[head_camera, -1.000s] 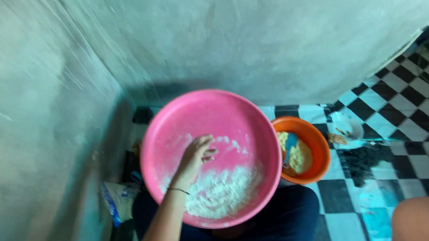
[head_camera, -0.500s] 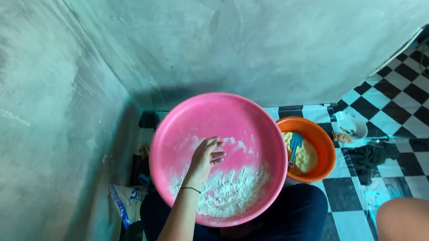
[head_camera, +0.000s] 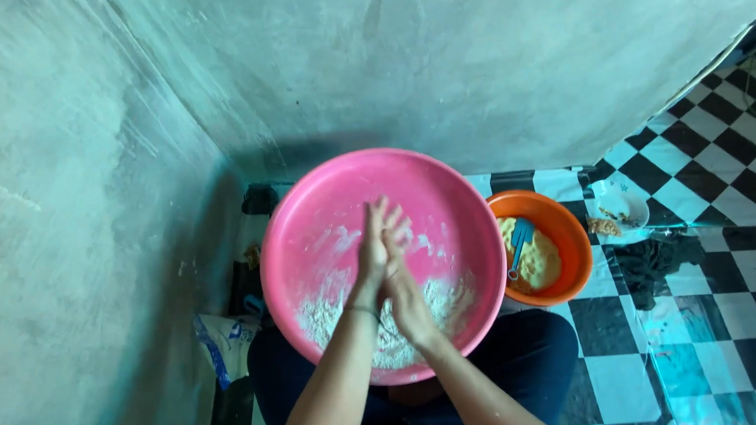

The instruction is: Kneading and shaping dough into small portions on a floured tray.

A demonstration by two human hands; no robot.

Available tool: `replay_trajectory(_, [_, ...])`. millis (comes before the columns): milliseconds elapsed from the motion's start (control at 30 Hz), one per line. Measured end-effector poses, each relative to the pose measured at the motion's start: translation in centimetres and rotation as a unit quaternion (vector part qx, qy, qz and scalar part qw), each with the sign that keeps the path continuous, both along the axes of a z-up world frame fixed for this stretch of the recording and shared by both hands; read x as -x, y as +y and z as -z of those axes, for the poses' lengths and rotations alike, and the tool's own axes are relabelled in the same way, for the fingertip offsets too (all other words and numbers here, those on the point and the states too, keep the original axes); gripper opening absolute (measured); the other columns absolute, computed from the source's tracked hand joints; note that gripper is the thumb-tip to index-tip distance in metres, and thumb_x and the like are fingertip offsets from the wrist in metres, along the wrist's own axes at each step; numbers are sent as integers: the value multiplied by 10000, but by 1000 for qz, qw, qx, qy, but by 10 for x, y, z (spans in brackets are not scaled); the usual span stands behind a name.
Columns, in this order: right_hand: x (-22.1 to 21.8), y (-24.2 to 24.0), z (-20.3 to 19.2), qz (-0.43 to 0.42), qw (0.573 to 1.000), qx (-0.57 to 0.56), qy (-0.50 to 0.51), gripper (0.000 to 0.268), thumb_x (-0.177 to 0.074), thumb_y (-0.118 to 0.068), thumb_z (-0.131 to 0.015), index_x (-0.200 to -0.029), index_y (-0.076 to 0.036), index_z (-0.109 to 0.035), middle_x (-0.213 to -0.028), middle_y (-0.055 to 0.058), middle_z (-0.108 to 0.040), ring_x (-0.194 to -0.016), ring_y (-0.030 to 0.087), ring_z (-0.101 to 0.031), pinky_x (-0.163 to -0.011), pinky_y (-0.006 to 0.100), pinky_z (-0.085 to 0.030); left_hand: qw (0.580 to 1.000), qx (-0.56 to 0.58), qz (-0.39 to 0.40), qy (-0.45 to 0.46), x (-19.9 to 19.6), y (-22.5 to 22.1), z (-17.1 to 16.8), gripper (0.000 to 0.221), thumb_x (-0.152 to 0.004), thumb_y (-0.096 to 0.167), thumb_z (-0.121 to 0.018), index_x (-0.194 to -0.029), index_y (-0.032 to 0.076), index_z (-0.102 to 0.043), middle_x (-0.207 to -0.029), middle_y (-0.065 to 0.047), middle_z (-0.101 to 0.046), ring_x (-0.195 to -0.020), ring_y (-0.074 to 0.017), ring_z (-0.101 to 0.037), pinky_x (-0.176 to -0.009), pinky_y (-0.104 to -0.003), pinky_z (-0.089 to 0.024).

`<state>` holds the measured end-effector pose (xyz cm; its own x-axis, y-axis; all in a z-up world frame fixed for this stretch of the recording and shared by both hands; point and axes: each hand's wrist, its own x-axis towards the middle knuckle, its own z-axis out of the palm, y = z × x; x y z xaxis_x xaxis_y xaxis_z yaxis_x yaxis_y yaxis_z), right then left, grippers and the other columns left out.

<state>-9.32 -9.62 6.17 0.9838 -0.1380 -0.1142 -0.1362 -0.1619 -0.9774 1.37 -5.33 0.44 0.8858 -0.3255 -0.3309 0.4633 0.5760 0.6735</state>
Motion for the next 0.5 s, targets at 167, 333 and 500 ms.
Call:
replay_trajectory(167, [-50,-55,55,-36,995,65,-70,613,-1087,-447,-381,-1618,-144,-327,-1660,226,-274,-1537,430,-198,-1254,556,-161,997,73,-32,22,49,-19,-9,714,-1020,612,-419,-1619,248,-283,-1671,-123,-279,-1537,-346,-239,-1240,-514,-198])
replay_trajectory(333, [-10,-99,-77,24,991,84,-103,445,-967,-183,-692,-1409,-165,-646,-1267,173,-726,-1203,302,-682,-974,409,-575,999,42,12,0,38,30,14,314,-1028,237,-586,-1133,-20,-732,-1032,-163,-789,-732,-199,-757,-643,-304,-645])
replay_trajectory(500, [111,-137,-188,68,941,65,-326,188,-835,-26,-576,-988,-36,-684,-971,84,-724,-792,152,-696,-704,245,-583,977,-200,-2,78,16,49,72,446,-995,282,-604,-1418,156,-545,-1337,-108,-661,-985,-270,-733,-768,-379,-609])
